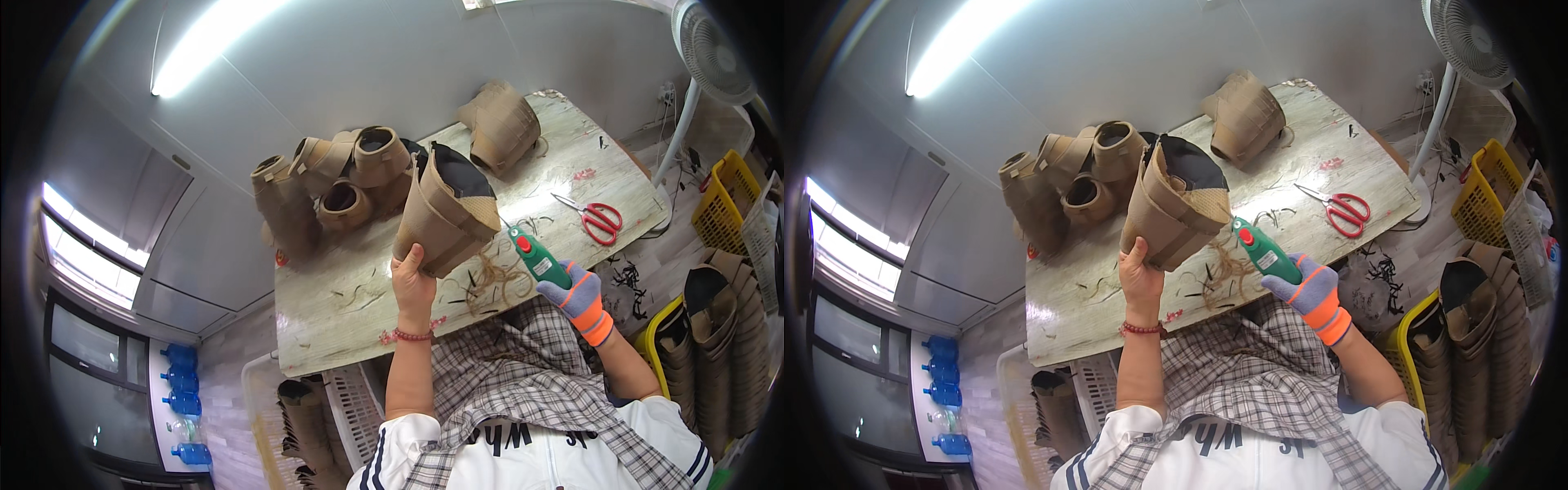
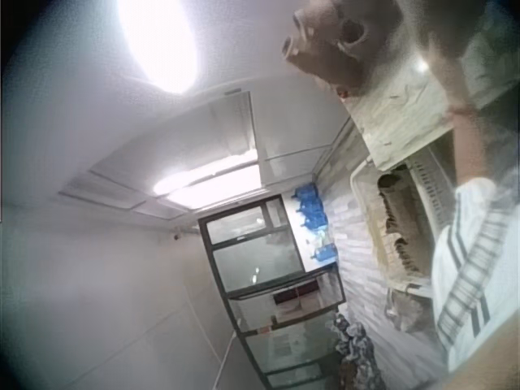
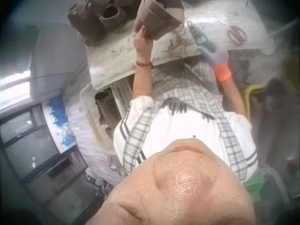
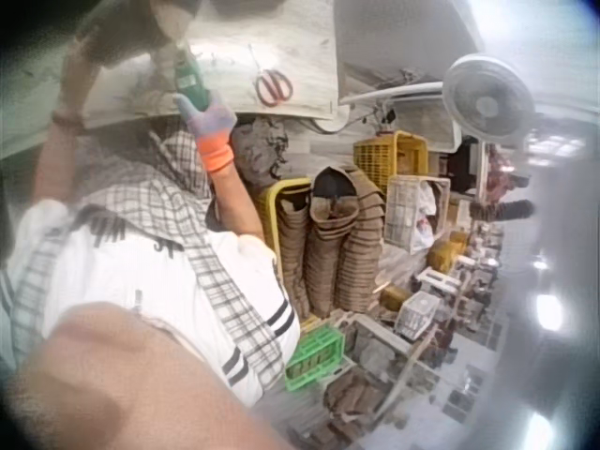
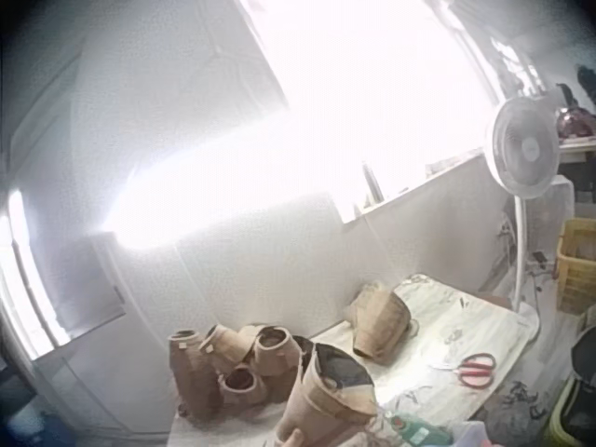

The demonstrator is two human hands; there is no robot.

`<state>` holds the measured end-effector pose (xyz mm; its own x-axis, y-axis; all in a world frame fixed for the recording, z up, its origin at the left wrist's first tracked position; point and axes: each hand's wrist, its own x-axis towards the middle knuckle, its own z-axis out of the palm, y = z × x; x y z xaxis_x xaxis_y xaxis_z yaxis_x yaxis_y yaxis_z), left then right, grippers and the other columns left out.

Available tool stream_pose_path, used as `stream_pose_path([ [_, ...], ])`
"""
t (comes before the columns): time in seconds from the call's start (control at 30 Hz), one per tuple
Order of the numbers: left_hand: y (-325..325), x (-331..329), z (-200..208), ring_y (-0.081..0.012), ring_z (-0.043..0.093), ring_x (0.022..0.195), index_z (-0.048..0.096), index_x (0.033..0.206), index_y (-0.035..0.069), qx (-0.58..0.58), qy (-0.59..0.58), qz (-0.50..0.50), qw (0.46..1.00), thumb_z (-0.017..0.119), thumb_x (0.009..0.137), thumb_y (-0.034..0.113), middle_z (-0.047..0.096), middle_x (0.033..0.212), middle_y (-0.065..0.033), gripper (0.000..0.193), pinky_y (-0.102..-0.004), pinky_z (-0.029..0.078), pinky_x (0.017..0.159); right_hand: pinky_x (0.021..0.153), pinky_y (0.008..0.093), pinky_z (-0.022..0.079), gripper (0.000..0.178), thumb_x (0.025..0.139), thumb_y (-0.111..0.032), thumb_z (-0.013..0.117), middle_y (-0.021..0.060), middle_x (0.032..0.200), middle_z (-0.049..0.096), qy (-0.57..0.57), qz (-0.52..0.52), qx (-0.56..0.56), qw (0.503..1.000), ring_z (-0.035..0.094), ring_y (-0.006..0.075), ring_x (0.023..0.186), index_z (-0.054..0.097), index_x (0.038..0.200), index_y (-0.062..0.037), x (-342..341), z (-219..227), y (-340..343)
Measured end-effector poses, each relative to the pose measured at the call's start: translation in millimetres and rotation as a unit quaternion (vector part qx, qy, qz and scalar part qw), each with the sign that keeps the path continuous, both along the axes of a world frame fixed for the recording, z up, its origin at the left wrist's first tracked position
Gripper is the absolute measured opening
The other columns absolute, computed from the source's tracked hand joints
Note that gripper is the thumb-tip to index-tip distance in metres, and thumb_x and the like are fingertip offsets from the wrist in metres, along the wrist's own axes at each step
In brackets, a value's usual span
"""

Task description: The person uses a rotary cutting tool to trim the edges of beige shoe uppers, then switches to scissors to trim the interior lining. Finished uppers are placed on the table as the person continues processing additional units.

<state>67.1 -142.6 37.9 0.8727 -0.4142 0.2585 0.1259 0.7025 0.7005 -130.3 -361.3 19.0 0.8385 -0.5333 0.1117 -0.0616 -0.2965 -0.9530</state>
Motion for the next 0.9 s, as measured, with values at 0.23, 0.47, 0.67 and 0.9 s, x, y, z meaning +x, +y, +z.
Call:
stream_pose_path([
  [0.23,15,-42,12,-0.0243,0.062,0.11,0.055,0.127,-0.003,0.04,-0.019,0.006,0.999,0.066,0.091,0.011,0.063,0.121,-0.0118,0.04,-0.038,0.051,0.094,0.059,0.0228,0.047,0.045,0.076,-0.029,0.083,0.0016,0.073,0.064,0.003,0.073,0.02,0.997,0.056,0.0046,0.066,0.065,0.101,0.0025,-14,20,17],
  [0.47,10,-64,-9,-0.0163,0.062,0.098,0.063,0.113,-0.005,0.157,-0.107,0.095,0.977,0.069,0.088,0.004,0.066,0.11,-0.0075,0.028,-0.0311,0.051,0.087,0.053,0.0229,0.045,0.047,0.074,-0.039,0.083,0.0016,0.067,0.063,0.003,0.059,0.136,0.989,0.056,0.0054,0.058,0.066,0.093,-0.0002,-17,29,19],
  [0.67,10,-80,-18,-0.0125,0.062,0.09,0.068,0.101,-0.003,0.311,-0.229,0.157,0.909,0.071,0.085,0.003,0.069,0.098,-0.0049,0.017,-0.0276,0.049,0.079,0.051,0.0231,0.043,0.046,0.078,-0.042,0.08,0.0,0.063,0.059,0.008,0.055,0.115,0.992,0.053,0.0054,0.056,0.066,0.089,-0.0005,-13,36,13],
  [0.9,15,-82,-30,-0.0227,0.067,0.083,0.068,0.099,-0.003,0.368,-0.349,0.171,0.845,0.072,0.082,0.0,0.071,0.095,-0.0131,0.017,-0.031,0.05,0.073,0.05,0.0241,0.041,0.045,0.081,-0.044,0.077,-0.0001,0.06,0.057,-0.01,0.073,0.141,0.987,0.051,0.006,0.053,0.064,0.085,-0.0007,-8,42,4],
])
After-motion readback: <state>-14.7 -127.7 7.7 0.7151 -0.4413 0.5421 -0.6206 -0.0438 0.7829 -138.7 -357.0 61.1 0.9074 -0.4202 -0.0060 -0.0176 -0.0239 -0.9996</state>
